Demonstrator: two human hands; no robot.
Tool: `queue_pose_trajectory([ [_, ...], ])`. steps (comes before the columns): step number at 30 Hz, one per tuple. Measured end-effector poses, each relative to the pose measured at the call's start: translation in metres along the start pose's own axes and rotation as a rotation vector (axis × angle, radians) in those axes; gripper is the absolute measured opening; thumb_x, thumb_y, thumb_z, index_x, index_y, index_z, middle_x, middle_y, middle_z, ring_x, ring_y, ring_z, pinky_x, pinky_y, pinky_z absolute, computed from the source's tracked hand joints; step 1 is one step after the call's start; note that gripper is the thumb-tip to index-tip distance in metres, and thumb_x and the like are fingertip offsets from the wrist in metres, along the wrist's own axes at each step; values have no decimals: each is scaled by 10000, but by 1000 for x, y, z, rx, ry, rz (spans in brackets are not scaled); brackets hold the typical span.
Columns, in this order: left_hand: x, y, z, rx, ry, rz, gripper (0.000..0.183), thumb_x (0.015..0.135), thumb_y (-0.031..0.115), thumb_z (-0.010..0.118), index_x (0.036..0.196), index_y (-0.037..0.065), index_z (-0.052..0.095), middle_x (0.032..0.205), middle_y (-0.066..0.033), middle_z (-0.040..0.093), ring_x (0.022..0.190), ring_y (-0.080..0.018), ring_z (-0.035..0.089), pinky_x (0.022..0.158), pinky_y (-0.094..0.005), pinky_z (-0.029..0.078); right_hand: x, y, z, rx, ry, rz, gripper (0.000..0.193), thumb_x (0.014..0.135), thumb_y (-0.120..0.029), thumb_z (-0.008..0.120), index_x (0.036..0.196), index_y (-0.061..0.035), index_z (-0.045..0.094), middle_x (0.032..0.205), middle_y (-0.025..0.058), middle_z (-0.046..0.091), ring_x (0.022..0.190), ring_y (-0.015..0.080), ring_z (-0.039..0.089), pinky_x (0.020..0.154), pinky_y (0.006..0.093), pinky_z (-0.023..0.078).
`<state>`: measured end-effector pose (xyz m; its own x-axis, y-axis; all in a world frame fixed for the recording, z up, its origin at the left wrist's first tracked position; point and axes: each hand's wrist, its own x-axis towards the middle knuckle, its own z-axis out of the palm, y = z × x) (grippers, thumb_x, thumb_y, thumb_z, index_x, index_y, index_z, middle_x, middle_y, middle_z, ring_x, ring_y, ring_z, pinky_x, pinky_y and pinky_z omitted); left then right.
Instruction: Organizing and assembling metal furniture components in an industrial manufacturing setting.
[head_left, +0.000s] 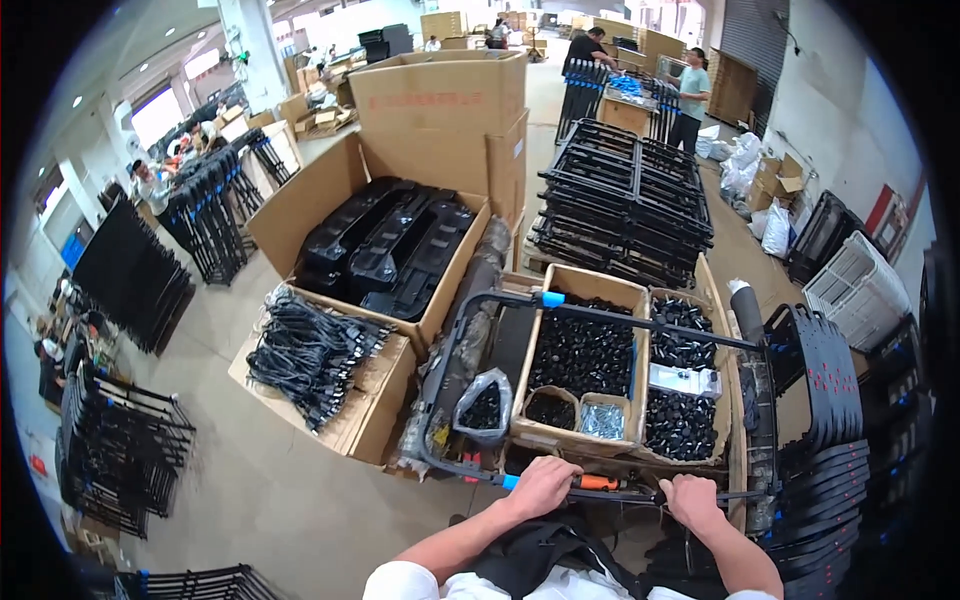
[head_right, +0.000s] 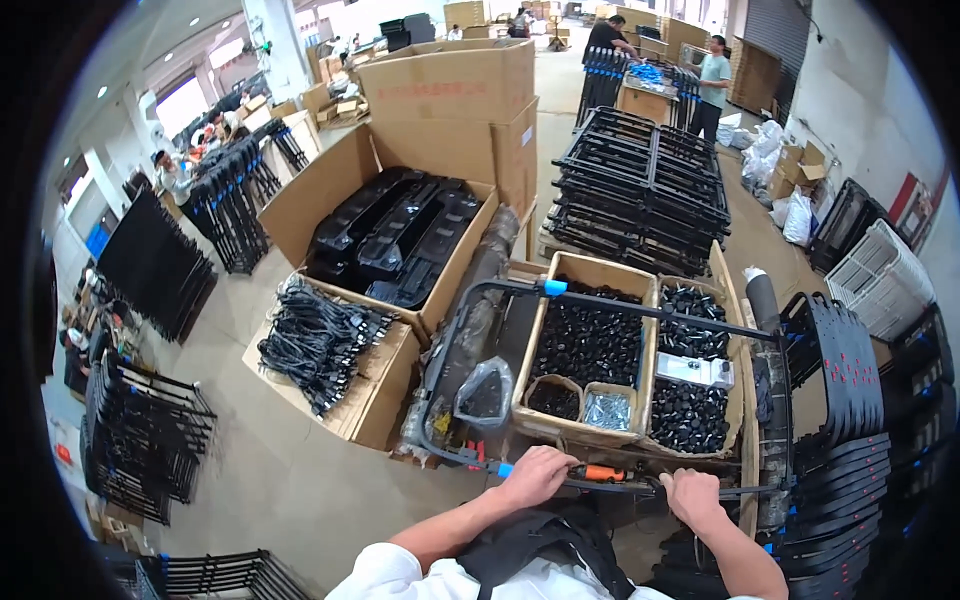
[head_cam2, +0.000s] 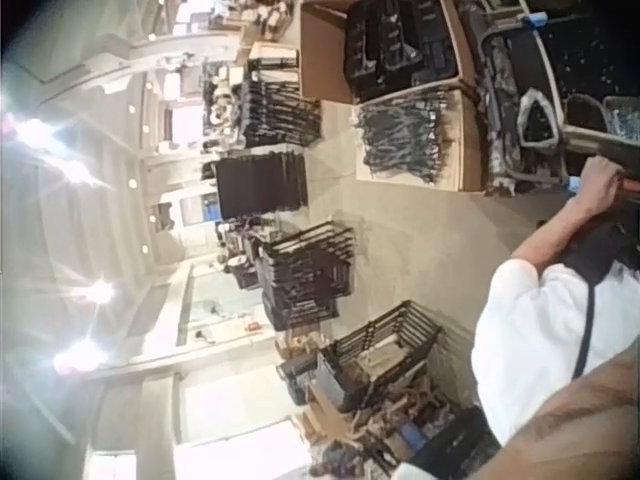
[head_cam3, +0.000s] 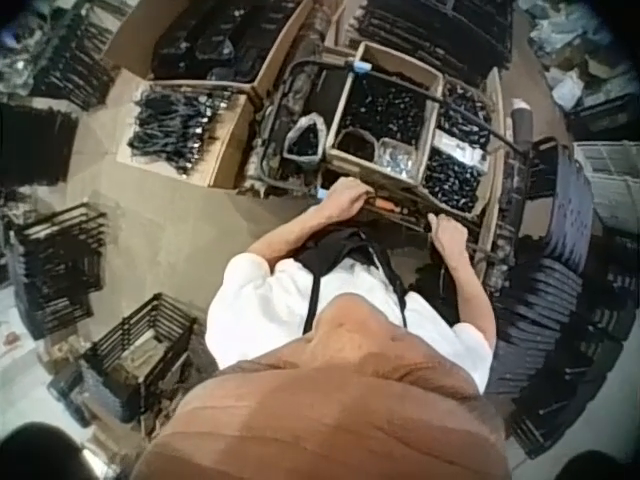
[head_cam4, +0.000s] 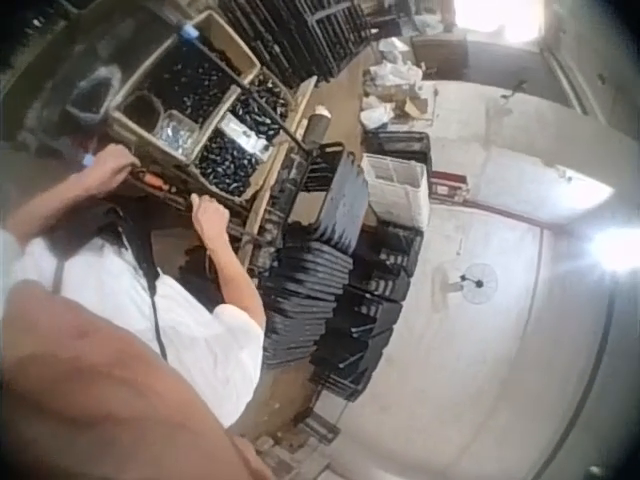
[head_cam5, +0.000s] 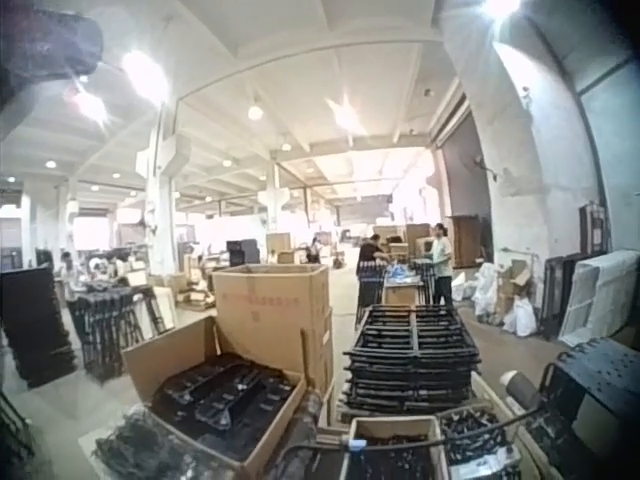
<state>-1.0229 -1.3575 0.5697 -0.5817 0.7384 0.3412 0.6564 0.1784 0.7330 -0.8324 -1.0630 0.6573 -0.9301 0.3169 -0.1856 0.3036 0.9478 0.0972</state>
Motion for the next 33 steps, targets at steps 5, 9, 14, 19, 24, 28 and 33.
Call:
queue_pose_trajectory([
  [5, -20, -2, -22, -53, 16, 96, 214, 927, 46, 679, 1132, 82, 727, 1051, -105, 721, 1089, -313, 674, 985, -442, 498, -9, -19, -9, -275, -438, -69, 475, 857, -531, 785, 956, -67, 763, 841, 126, 766, 812, 339, 770, 725, 471, 602],
  [9, -18, -9, -58, -95, 139, 108, 202, 921, 23, 678, 1103, 89, 736, 1010, -99, 724, 1037, -303, 687, 949, -427, 510, -21, -45, -13, -49, 25, -49, 366, 759, -426, 818, 943, -112, 784, 901, 120, 787, 904, 315, 779, 745, 450, 601],
  [14, -28, -35, -106, -31, 354, 0, 180, 930, 26, 674, 1078, 83, 758, 1004, -92, 755, 984, -315, 702, 885, -438, 526, -8, -18, 14, -356, -296, 4, 221, 779, -271, 770, 928, -111, 741, 873, 101, 780, 842, 310, 780, 714, 456, 592],
  [19, -49, -68, -139, 108, 526, -157, 160, 926, 31, 694, 1051, 91, 773, 977, -100, 764, 966, -326, 707, 868, -450, 536, -7, -6, 34, -369, -362, 2, 245, 856, -231, 664, 1033, -86, 751, 904, 122, 783, 846, 331, 781, 735, 474, 596],
  [24, -73, -95, -136, 151, 461, -258, 145, 931, 54, 699, 1046, 96, 776, 962, -119, 766, 927, -336, 723, 868, -466, 540, -8, -24, 22, -345, -279, -10, 122, 857, -174, 660, 932, -138, 750, 891, 126, 789, 871, 331, 786, 754, 469, 605],
  [28, -85, -108, -118, 347, 270, -180, 117, 950, 118, 689, 1029, 118, 775, 863, -111, 766, 831, -323, 731, 761, -474, 538, 4, -46, 8, -183, 36, 19, 117, 872, -172, 648, 894, -145, 760, 878, 100, 786, 832, 298, 785, 718, 441, 607],
  [33, -71, -105, -113, 408, 139, -333, 146, 1002, 223, 671, 1006, 128, 782, 786, -124, 762, 709, -307, 733, 718, -450, 539, -2, -26, 14, -377, -226, 10, 141, 964, -208, 600, 910, -109, 684, 832, 76, 773, 781, 249, 787, 651, 432, 606],
])
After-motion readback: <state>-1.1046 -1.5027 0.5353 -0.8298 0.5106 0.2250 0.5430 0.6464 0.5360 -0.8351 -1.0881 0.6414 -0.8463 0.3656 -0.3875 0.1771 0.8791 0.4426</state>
